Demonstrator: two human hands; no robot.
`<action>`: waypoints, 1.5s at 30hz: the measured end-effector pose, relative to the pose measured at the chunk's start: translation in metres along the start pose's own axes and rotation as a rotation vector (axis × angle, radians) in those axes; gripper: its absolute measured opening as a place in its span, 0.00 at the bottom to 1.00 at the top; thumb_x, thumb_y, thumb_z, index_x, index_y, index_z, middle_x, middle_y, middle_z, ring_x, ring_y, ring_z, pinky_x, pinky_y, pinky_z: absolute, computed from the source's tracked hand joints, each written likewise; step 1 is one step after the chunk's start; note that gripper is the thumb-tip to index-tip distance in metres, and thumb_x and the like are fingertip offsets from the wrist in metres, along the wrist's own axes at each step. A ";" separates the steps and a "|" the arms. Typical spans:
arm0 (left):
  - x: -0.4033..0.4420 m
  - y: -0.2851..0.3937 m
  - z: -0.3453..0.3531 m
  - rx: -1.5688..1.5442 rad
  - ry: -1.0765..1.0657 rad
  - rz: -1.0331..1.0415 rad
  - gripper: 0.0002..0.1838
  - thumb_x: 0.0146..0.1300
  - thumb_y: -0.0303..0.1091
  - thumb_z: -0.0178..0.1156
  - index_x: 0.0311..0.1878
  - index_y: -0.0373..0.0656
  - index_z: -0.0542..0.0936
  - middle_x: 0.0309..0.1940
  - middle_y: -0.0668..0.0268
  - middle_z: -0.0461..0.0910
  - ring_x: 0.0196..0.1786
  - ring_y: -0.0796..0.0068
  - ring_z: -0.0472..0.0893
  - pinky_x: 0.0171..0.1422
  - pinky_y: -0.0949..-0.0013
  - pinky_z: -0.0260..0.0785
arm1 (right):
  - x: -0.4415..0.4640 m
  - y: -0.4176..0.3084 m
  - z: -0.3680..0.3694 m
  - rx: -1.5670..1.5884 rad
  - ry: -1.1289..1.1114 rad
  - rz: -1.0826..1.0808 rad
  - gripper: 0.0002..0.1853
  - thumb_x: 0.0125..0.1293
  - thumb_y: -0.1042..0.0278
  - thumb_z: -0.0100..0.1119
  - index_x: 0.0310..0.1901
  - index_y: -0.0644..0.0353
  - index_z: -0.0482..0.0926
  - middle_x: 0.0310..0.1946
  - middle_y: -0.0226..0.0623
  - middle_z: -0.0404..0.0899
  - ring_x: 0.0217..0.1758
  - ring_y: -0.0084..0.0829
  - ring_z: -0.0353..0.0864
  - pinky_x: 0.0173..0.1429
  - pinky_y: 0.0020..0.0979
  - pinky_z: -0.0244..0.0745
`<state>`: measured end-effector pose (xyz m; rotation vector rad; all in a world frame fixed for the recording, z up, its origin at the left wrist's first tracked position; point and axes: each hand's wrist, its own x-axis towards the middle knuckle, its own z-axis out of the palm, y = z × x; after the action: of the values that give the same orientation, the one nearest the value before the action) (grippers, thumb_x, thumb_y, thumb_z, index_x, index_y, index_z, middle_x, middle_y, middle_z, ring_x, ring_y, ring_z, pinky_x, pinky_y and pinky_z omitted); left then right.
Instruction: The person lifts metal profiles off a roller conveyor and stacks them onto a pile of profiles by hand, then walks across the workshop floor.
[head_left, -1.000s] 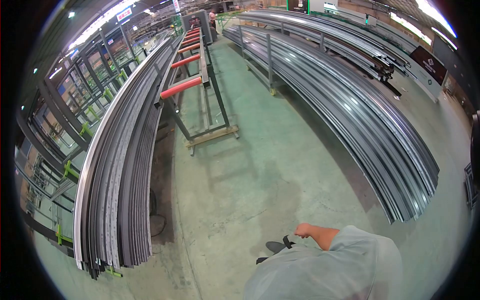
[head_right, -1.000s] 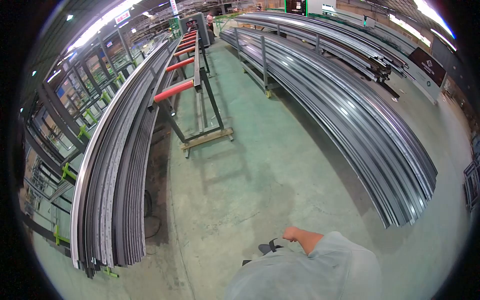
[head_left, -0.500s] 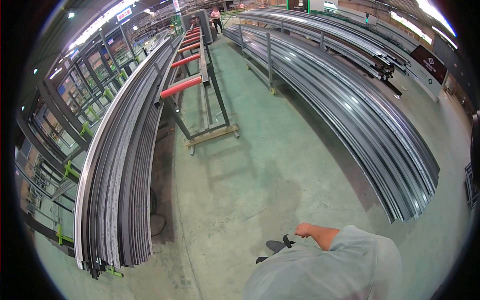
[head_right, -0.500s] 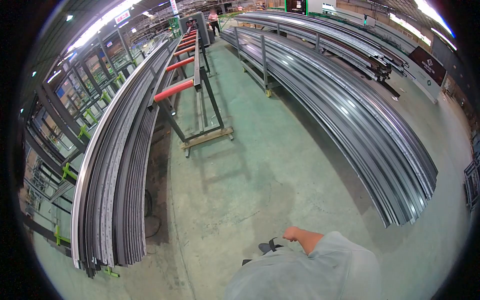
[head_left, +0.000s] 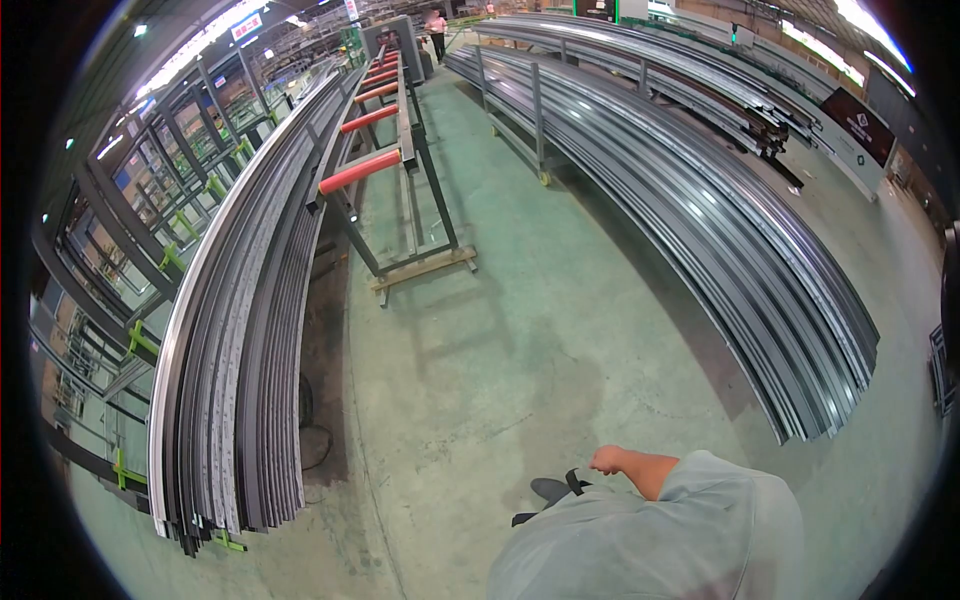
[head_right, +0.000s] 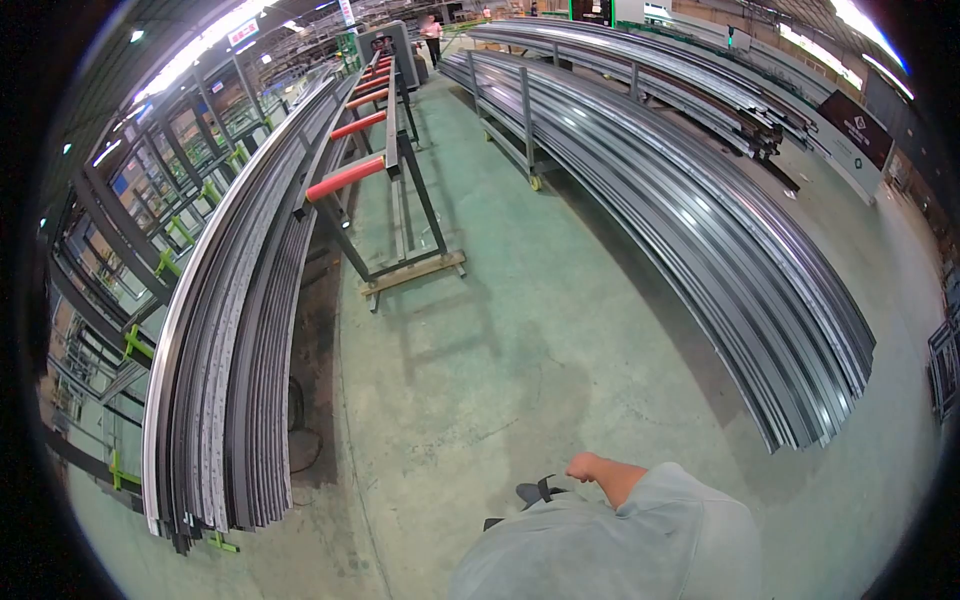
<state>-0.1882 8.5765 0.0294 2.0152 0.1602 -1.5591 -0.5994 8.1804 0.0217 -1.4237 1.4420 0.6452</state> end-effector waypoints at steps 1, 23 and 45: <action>0.000 0.000 0.000 0.002 -0.001 -0.001 0.25 0.66 0.52 0.52 0.50 0.38 0.77 0.32 0.64 0.75 0.31 0.69 0.69 0.34 0.65 0.62 | -0.001 0.000 0.000 0.003 0.001 -0.001 0.18 0.59 0.51 0.53 0.33 0.59 0.82 0.27 0.37 0.82 0.23 0.32 0.79 0.30 0.35 0.77; 0.003 0.009 -0.003 0.011 -0.012 0.008 0.24 0.66 0.50 0.52 0.52 0.37 0.76 0.37 0.60 0.76 0.37 0.64 0.72 0.39 0.62 0.65 | -0.003 0.006 0.005 -0.051 0.000 -0.107 0.18 0.60 0.53 0.53 0.37 0.60 0.83 0.31 0.39 0.84 0.27 0.34 0.82 0.31 0.36 0.79; 0.005 0.012 -0.009 -0.019 -0.014 -0.006 0.24 0.66 0.48 0.53 0.55 0.37 0.75 0.42 0.57 0.78 0.42 0.60 0.75 0.44 0.59 0.68 | 0.009 -0.008 -0.005 -0.042 -0.006 -0.072 0.18 0.60 0.54 0.52 0.36 0.60 0.82 0.31 0.39 0.84 0.27 0.33 0.82 0.30 0.37 0.78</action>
<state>-0.1742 8.5704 0.0309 1.9904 0.1750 -1.5694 -0.5915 8.1708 0.0175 -1.4980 1.3731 0.6375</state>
